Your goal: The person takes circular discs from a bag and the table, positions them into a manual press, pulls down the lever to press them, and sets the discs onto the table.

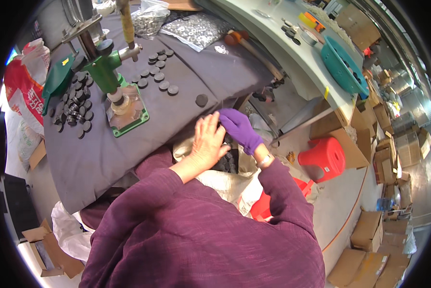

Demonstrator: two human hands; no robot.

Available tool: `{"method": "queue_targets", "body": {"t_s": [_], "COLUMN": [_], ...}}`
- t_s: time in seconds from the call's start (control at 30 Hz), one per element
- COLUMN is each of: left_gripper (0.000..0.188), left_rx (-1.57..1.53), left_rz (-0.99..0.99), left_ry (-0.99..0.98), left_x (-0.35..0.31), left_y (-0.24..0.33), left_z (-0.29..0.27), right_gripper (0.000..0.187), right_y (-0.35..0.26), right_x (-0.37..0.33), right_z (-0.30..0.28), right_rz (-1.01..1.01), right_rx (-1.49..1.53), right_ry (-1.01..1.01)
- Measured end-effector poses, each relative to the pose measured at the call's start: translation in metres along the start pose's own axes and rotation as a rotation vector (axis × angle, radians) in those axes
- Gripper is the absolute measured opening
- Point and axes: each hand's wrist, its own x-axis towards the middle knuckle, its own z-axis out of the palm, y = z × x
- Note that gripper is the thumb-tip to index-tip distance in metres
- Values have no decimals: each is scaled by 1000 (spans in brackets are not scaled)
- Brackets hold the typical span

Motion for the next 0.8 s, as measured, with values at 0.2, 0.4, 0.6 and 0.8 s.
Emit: {"method": "queue_targets", "body": {"t_s": [0.2,0.4,0.6,0.8], "left_gripper": [33,28,42,46], "left_rx": [-235,76,219,195], "left_rz": [157,138,-42,-114], "left_ry": [-62,224,81,27], "left_x": [-17,-2,-21,-23], "left_y": [1,-44,-86,-79], "left_z": [-9,-85,-102,-108], "right_gripper": [25,28,47,50], "right_y": [12,-21,-9,-33], "right_x": [-68,25,108,175], "right_z": [-16,3,76,134], "right_rz": [220,23,-148,-251], "right_rx": [-30,-133,-638,-421], "right_ry": [33,331,177,187]}}
